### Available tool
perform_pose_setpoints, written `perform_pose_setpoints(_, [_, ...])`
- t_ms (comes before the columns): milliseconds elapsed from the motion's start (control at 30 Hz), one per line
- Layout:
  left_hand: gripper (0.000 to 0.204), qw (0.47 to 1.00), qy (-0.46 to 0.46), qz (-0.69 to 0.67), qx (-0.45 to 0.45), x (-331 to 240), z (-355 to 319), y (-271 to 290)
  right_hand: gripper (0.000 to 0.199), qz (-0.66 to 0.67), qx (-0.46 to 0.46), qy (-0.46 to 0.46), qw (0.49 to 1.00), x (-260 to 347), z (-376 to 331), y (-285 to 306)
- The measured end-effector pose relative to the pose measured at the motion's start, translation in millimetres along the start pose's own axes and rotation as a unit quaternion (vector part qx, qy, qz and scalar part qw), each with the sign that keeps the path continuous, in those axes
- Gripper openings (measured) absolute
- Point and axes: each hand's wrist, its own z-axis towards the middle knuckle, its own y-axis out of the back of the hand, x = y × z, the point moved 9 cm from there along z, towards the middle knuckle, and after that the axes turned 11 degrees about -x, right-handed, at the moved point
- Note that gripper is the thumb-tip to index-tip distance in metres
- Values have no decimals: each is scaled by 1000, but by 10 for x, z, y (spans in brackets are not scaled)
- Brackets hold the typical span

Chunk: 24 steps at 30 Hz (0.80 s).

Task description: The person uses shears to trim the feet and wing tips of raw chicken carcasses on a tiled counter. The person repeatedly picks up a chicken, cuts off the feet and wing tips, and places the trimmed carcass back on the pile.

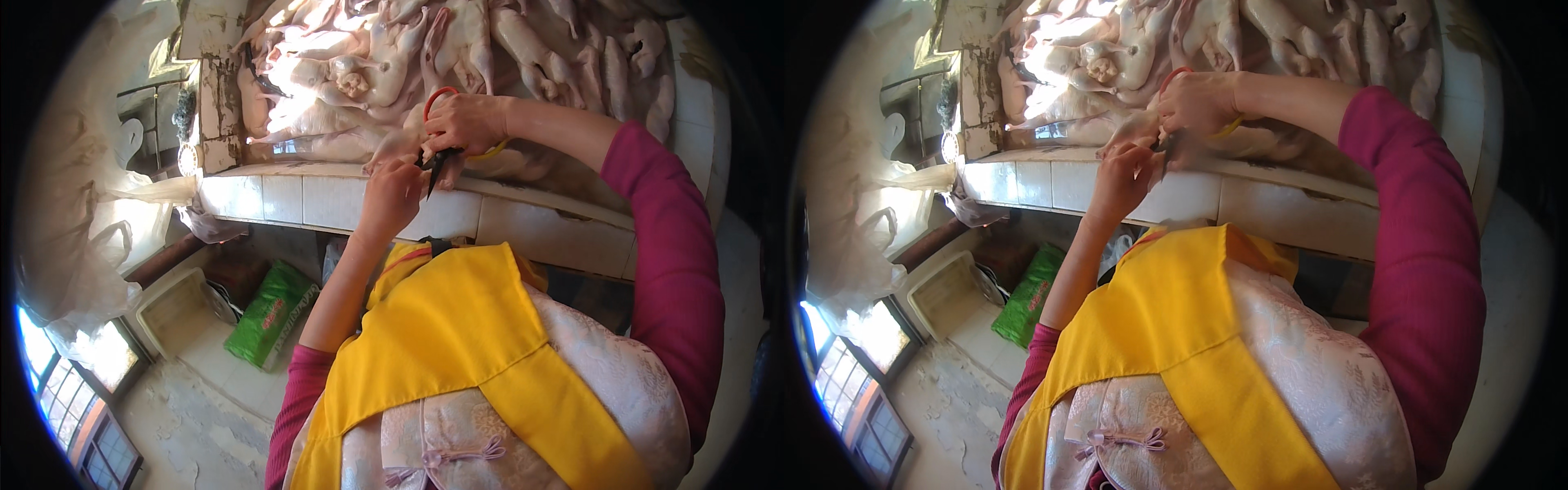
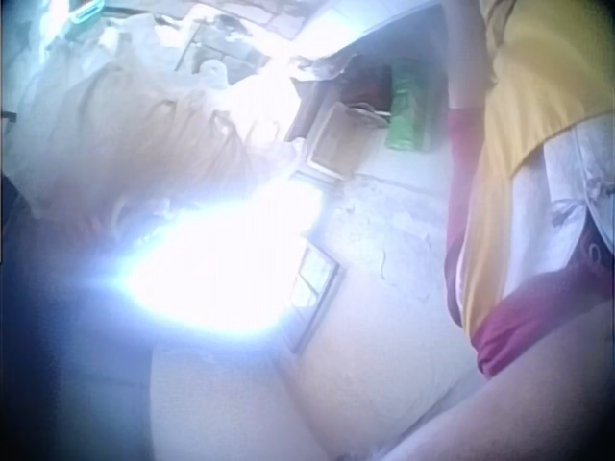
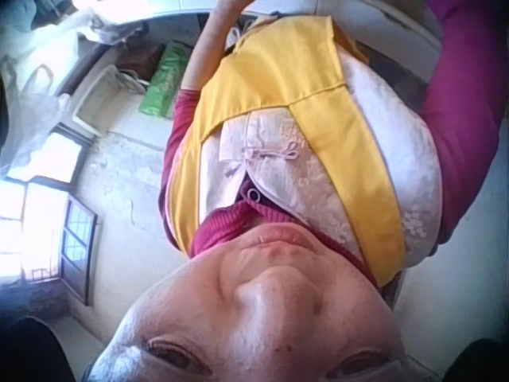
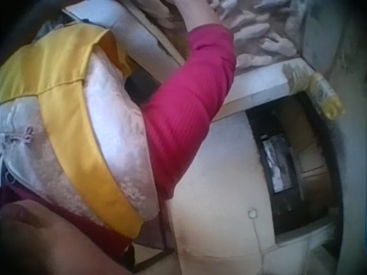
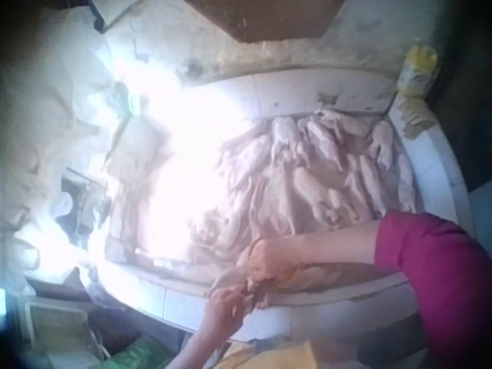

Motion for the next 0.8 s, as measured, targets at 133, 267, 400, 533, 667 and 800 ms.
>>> perform_pose_setpoints(133, [5,998,5,19,66,-18,71,1,19,-27,27,23,999,37,23,-102])
perform_pose_setpoints(267, [7,994,58,-50,83,70,86,43,15,-42,1,20,999,129,30,70])
perform_pose_setpoints(400, [10,992,-3,-105,69,-98,87,67,16,-38,-79,91,992,244,254,172])
perform_pose_setpoints(533, [15,987,26,-121,101,-16,-49,63,20,-54,29,106,992,306,401,-33])
perform_pose_setpoints(667, [19,982,67,-160,68,136,-146,136,24,-70,138,68,986,263,376,-90])
perform_pose_setpoints(800, [20,981,86,-162,56,119,-133,155,21,-76,64,86,991,326,452,-177])
